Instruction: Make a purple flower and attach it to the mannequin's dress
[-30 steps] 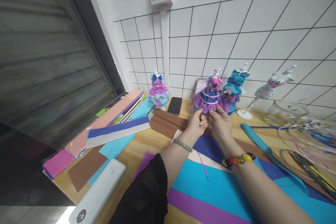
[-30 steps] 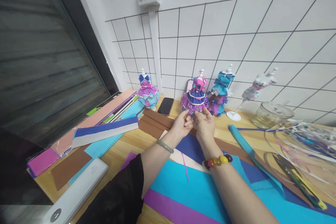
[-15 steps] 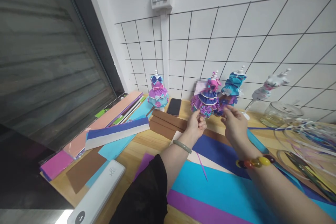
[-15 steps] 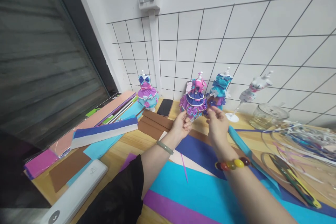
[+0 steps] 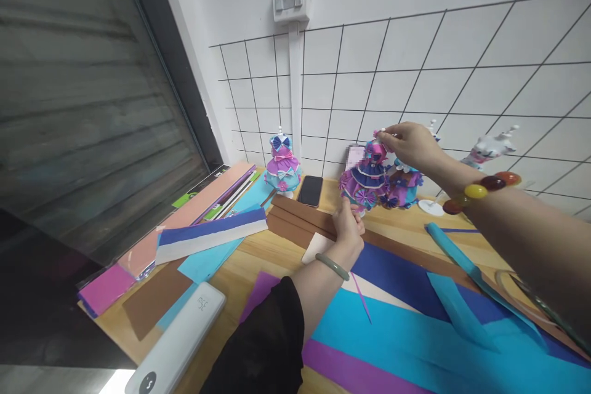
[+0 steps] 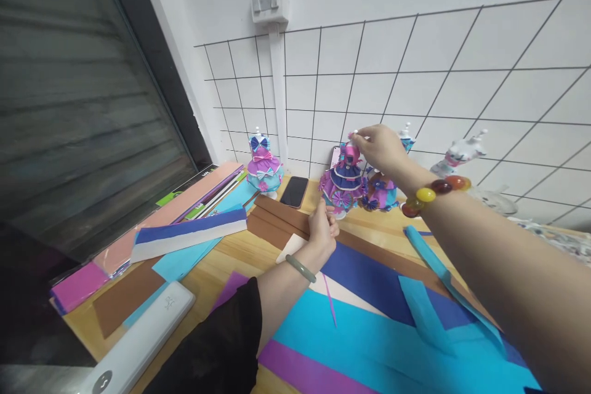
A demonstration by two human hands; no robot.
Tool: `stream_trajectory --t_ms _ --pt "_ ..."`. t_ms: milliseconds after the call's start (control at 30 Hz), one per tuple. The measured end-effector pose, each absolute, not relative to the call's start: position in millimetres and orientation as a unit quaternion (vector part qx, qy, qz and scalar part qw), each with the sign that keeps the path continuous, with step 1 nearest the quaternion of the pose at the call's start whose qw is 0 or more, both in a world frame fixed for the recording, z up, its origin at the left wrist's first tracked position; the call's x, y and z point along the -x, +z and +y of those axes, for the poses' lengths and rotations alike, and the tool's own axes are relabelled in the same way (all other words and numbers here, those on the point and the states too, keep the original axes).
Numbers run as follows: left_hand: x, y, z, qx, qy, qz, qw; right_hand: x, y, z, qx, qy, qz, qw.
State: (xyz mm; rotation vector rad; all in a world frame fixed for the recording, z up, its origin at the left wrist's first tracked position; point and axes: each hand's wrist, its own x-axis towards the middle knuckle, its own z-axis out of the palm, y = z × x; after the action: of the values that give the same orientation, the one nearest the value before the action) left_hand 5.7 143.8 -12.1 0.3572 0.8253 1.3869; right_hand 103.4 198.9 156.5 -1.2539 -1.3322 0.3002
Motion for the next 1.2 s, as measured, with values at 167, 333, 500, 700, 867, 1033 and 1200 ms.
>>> stream_trajectory --t_ms 167,333,500,700,867,1033,1200 --pt "-7 -12 143 -0.146 0.648 0.375 0.647 -111 163 185 0.604 0.078 -0.658 0.442" --pt "-8 -10 139 -0.154 0.665 0.364 0.634 -132 175 155 0.660 0.033 -0.634 0.402" --pt "-10 -14 137 -0.168 0.661 0.360 0.636 -155 177 138 0.709 0.015 -0.613 0.349" --pt "-11 -26 143 -0.178 0.655 0.365 0.637 -183 171 140 0.732 -0.034 -0.595 0.330" --pt "-11 -28 143 -0.186 0.654 0.365 0.636 -200 164 141 0.730 -0.048 -0.597 0.329" --pt "-9 -28 142 -0.191 0.655 0.369 0.631 -209 162 138 0.729 -0.044 -0.591 0.341" --pt "-9 -31 142 -0.200 0.653 0.372 0.628 -212 165 130 0.731 -0.038 -0.587 0.347"
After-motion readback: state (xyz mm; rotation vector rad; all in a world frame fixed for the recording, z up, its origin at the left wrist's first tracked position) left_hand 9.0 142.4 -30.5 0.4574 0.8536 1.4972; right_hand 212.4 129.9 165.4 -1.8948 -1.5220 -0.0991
